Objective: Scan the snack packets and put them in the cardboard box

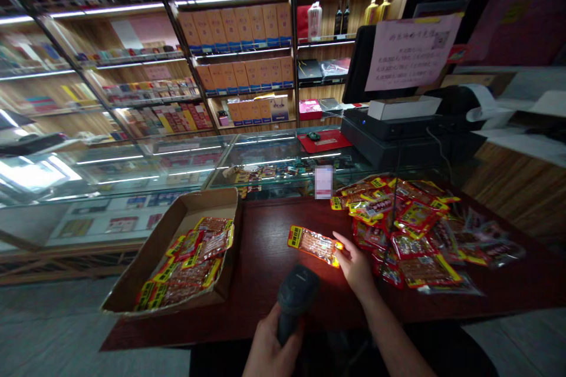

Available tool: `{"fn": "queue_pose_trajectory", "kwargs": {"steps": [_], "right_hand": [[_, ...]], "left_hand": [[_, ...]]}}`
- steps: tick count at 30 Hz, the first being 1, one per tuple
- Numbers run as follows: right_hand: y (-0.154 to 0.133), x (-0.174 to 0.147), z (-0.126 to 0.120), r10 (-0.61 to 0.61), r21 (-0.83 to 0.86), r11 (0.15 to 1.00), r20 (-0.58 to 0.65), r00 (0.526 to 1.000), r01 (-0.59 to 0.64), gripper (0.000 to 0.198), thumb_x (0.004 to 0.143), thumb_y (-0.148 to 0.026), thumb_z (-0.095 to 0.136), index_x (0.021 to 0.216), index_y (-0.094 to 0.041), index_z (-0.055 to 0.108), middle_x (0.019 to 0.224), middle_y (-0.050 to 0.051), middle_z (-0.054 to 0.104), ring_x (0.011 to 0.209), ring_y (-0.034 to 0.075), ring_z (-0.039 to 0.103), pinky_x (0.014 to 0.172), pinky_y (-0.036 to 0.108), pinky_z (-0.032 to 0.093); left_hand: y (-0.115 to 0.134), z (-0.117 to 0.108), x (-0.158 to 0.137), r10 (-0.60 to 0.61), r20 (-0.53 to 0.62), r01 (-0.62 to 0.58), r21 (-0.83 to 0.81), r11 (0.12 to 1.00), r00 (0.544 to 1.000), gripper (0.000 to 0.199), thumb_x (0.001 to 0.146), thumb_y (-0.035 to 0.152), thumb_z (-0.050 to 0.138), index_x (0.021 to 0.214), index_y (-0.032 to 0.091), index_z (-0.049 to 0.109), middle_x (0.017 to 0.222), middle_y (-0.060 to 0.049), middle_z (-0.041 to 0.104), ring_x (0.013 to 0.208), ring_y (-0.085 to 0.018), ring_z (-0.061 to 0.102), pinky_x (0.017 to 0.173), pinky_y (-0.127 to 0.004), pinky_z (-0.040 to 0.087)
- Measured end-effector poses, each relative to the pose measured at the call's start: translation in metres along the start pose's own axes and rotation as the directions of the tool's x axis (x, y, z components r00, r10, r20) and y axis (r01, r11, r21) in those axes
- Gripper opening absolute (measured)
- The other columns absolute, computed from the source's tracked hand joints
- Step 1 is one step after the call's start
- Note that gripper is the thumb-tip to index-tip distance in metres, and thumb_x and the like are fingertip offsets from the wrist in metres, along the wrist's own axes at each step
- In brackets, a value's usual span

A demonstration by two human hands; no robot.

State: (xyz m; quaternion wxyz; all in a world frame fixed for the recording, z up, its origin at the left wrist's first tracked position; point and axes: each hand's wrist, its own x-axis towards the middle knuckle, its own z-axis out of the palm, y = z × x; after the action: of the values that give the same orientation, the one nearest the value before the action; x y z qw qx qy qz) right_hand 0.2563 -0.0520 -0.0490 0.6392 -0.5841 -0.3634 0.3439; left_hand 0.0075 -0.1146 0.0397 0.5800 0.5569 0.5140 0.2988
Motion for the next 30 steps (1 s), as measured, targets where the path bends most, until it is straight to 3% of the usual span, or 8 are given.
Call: {"fn": "queue_pose_trajectory", "kwargs": {"steps": [9,15,18,21,24,27,29,30], "right_hand": [[0.007,0.002,0.002,0.029,-0.002,1.000,-0.023,0.999,-0.029,0.056,0.075,-0.044,0.070,0.126,-0.021,0.065,0.117,0.009,0.073,0.104,0.025,0.072,0.092,0.041,0.058],[-0.013,0.007,0.013,0.095,0.058,0.994,-0.025,0.995,-0.094,0.049,0.068,-0.045,0.076,0.111,-0.020,0.072,0.111,0.009,0.076,0.101,0.028,0.072,0.092,0.043,0.058],[-0.040,0.015,0.053,0.110,0.174,0.977,0.075,0.991,-0.121,0.047,0.068,-0.043,0.077,0.109,-0.020,0.072,0.106,0.008,0.077,0.098,0.028,0.073,0.091,0.044,0.057],[-0.066,0.023,0.124,0.051,0.264,0.958,0.225,0.973,-0.111,0.047,0.067,-0.042,0.080,0.108,-0.022,0.071,0.104,0.005,0.077,0.095,0.025,0.072,0.091,0.041,0.057],[-0.082,0.026,0.198,-0.030,0.322,0.939,0.425,0.905,-0.120,0.054,0.068,-0.043,0.080,0.116,-0.024,0.068,0.109,0.004,0.074,0.096,0.022,0.071,0.089,0.039,0.057],[-0.089,0.034,0.227,-0.165,0.245,0.968,0.472,0.866,0.051,0.050,0.076,-0.040,0.074,0.123,-0.025,0.064,0.119,0.006,0.071,0.103,0.021,0.069,0.089,0.037,0.056],[-0.091,0.049,0.209,-0.258,0.022,0.962,0.397,0.881,0.272,0.038,0.085,-0.036,0.065,0.122,-0.024,0.065,0.120,0.007,0.070,0.104,0.019,0.068,0.091,0.035,0.055],[-0.091,0.060,0.190,-0.285,-0.183,0.913,0.354,0.891,0.365,0.033,0.090,-0.034,0.059,0.120,-0.024,0.066,0.119,0.006,0.071,0.103,0.018,0.068,0.091,0.032,0.054]], "left_hand": [[0.000,0.004,0.008,0.015,0.003,-0.015,-0.004,1.000,1.000,0.020,0.078,0.037,0.067,0.082,0.018,0.062,0.049,0.010,0.043,0.038,-0.008,0.038,0.037,-0.018,0.030],[-0.035,-0.005,0.037,-0.109,-0.076,0.091,-0.207,0.974,0.991,0.051,0.069,0.060,0.070,0.095,0.017,0.060,0.045,0.010,0.049,0.029,-0.008,0.038,0.029,-0.019,0.030],[-0.054,-0.011,0.050,-0.155,-0.139,0.117,-0.246,0.962,0.978,0.061,0.066,0.066,0.070,0.099,0.016,0.058,0.047,0.008,0.054,0.028,-0.010,0.042,0.028,-0.020,0.033],[-0.062,-0.011,0.057,-0.183,-0.169,0.133,-0.268,0.954,0.969,0.066,0.063,0.069,0.071,0.103,0.017,0.057,0.045,0.009,0.054,0.029,-0.011,0.043,0.027,-0.020,0.034],[-0.064,-0.010,0.058,-0.167,-0.179,0.116,-0.263,0.958,0.970,0.063,0.062,0.070,0.071,0.096,0.019,0.057,0.044,0.009,0.053,0.029,-0.010,0.042,0.027,-0.019,0.033],[-0.064,-0.011,0.057,-0.155,-0.181,0.103,-0.266,0.958,0.971,0.063,0.062,0.072,0.071,0.092,0.019,0.056,0.045,0.009,0.053,0.029,-0.009,0.041,0.027,-0.020,0.033],[-0.063,-0.012,0.055,-0.158,-0.151,0.112,-0.274,0.955,0.976,0.062,0.064,0.071,0.071,0.095,0.019,0.057,0.045,0.008,0.054,0.030,-0.010,0.043,0.028,-0.020,0.034],[-0.063,-0.012,0.055,-0.161,-0.133,0.119,-0.279,0.953,0.978,0.062,0.065,0.070,0.072,0.096,0.018,0.057,0.046,0.008,0.054,0.030,-0.010,0.043,0.029,-0.019,0.034]]}}
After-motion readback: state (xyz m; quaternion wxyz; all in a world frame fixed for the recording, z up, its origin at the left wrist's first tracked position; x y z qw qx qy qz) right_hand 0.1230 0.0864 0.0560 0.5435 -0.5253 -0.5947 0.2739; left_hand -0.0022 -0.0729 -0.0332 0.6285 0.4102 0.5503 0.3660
